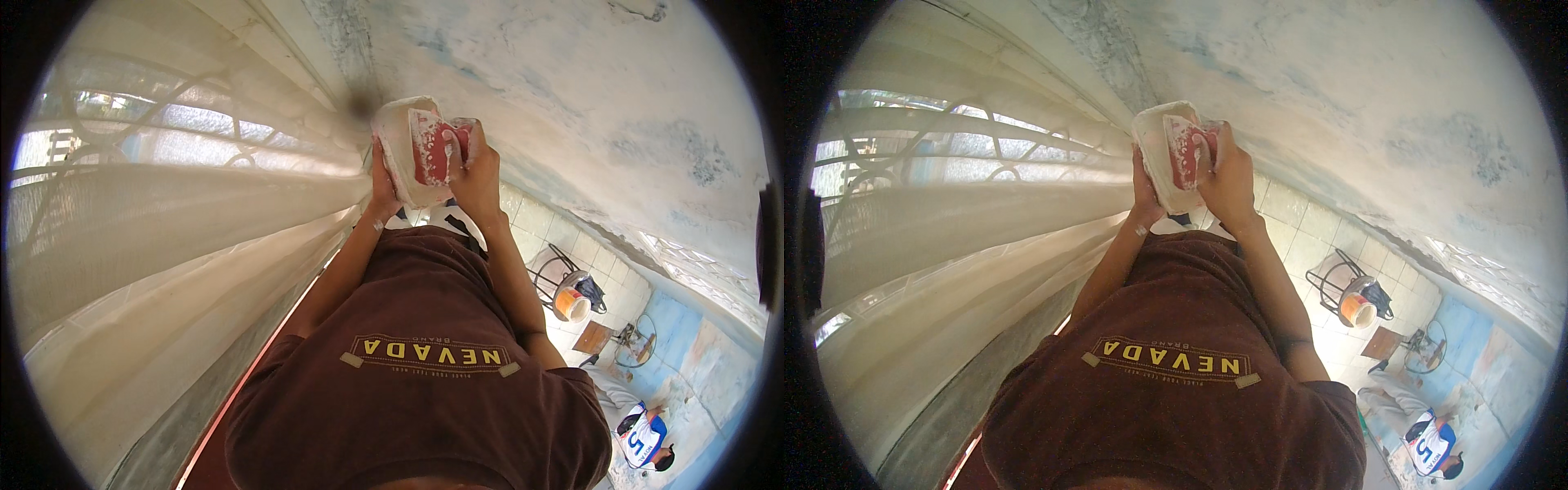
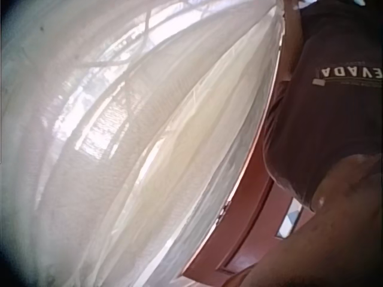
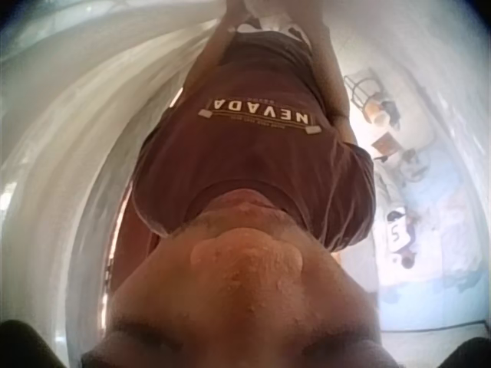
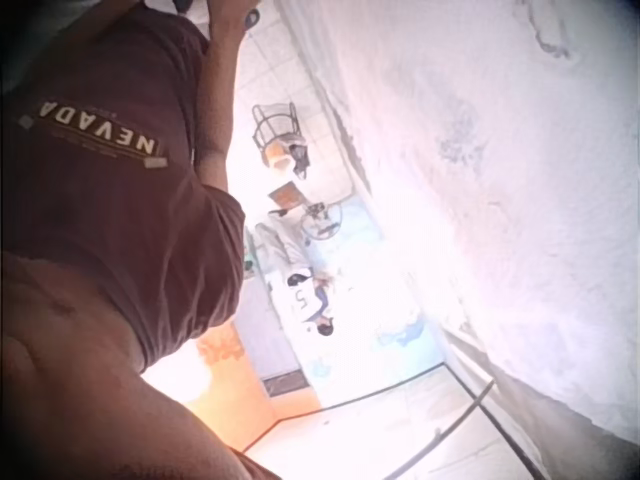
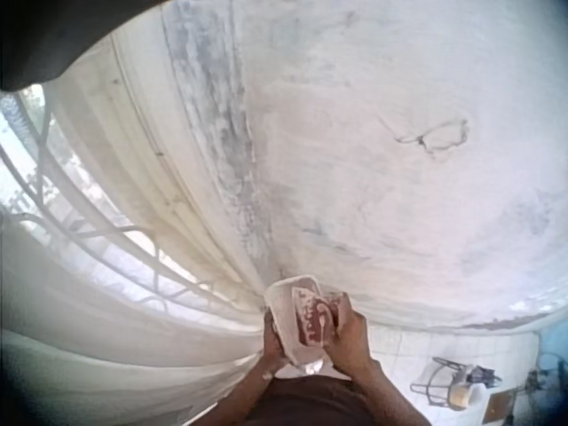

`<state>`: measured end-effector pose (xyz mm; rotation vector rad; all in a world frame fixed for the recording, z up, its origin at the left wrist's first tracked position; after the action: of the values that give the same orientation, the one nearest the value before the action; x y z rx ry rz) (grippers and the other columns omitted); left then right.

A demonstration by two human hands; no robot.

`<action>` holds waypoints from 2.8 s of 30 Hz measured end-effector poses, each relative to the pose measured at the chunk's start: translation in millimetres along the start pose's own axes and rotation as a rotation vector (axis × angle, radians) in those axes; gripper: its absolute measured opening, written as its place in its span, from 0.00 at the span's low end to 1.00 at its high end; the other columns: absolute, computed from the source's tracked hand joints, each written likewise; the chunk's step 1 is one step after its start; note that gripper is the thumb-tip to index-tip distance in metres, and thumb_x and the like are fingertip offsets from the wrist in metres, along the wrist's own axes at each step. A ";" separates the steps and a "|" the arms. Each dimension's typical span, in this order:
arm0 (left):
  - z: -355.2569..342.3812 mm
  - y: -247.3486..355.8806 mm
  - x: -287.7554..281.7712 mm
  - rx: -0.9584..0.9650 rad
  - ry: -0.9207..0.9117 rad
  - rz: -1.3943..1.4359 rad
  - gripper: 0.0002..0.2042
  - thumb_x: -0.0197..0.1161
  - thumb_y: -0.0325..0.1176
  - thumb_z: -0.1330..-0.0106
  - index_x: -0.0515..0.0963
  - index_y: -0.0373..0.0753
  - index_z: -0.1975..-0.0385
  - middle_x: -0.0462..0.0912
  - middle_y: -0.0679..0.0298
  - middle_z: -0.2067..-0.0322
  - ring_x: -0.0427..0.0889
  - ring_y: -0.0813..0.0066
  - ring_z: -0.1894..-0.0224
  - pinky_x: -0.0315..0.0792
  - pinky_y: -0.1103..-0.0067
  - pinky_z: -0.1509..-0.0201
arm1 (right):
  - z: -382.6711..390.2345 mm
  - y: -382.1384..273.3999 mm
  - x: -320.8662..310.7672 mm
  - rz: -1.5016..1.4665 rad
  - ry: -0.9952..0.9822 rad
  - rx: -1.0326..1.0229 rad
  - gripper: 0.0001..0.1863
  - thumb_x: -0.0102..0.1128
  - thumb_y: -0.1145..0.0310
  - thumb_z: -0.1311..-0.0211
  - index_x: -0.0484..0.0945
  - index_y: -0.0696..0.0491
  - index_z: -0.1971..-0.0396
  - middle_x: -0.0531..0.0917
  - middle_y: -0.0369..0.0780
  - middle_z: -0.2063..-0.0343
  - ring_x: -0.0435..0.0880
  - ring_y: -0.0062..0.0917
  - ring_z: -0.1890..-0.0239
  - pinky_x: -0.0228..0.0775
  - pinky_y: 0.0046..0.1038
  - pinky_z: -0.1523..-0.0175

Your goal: The person patches a wall by applying a white compound from a container onto a damaged surface using a putty knife.

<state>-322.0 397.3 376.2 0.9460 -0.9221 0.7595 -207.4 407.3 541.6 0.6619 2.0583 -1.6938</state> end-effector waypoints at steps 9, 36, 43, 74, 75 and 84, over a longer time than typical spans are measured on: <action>-3.6 13.4 -18.0 0.053 0.106 -0.008 0.34 0.39 0.64 0.30 0.61 0.43 0.34 0.70 0.59 0.40 0.72 0.63 0.40 0.69 0.64 0.36 | 19.3 78.8 17.8 -1.166 0.051 0.539 0.13 0.60 0.69 0.36 0.74 0.58 0.56 0.81 0.36 0.64 0.81 0.24 0.62 0.74 0.28 0.53; 30.0 31.7 -45.2 0.024 0.208 -0.104 0.35 0.39 0.63 0.30 0.56 0.44 0.31 0.67 0.59 0.37 0.69 0.61 0.37 0.67 0.64 0.36 | -77.0 163.9 17.2 -1.904 0.597 0.407 0.15 0.46 0.80 0.36 0.72 0.72 0.53 0.80 0.54 0.58 0.79 0.31 0.61 0.81 0.21 0.54; 29.7 27.7 -49.6 0.006 0.258 -0.124 0.33 0.40 0.62 0.29 0.59 0.44 0.33 0.69 0.58 0.39 0.71 0.61 0.39 0.67 0.63 0.36 | -65.5 263.8 168.9 -1.939 0.288 0.906 0.12 0.42 0.72 0.36 0.70 0.57 0.78 0.74 0.40 0.78 0.72 0.22 0.78 0.72 0.21 0.71; 27.9 13.8 -58.3 -0.009 0.195 -0.136 0.34 0.37 0.61 0.28 0.55 0.41 0.31 0.66 0.56 0.36 0.69 0.60 0.37 0.67 0.64 0.35 | -152.9 137.2 145.4 -1.351 0.483 0.394 0.06 0.51 0.78 0.34 0.74 0.63 0.61 0.82 0.44 0.65 0.81 0.26 0.63 0.76 0.27 0.50; 28.1 13.8 -56.3 -0.004 0.199 -0.125 0.34 0.36 0.61 0.28 0.55 0.41 0.31 0.66 0.56 0.36 0.69 0.60 0.37 0.67 0.64 0.34 | -157.6 109.4 135.8 -1.352 0.490 0.393 0.06 0.51 0.78 0.34 0.74 0.63 0.61 0.82 0.44 0.65 0.81 0.26 0.63 0.76 0.27 0.50; 31.1 12.4 -62.9 -0.021 0.213 -0.179 0.36 0.37 0.64 0.30 0.58 0.42 0.33 0.68 0.56 0.39 0.70 0.61 0.38 0.67 0.62 0.35 | -101.9 176.1 151.0 -1.442 0.299 0.433 0.05 0.49 0.78 0.36 0.76 0.60 0.67 0.82 0.43 0.68 0.82 0.27 0.65 0.79 0.26 0.57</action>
<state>-368.4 365.2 332.6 0.8975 -0.6488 0.6816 -227.2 551.6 334.2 -0.8162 2.5529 -2.9175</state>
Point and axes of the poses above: each hand's wrist, its own z-axis away from the middle knuckle, its own x-axis out of the palm, y = z × x, the point moved 9 cm from there along -z, towards the middle knuckle
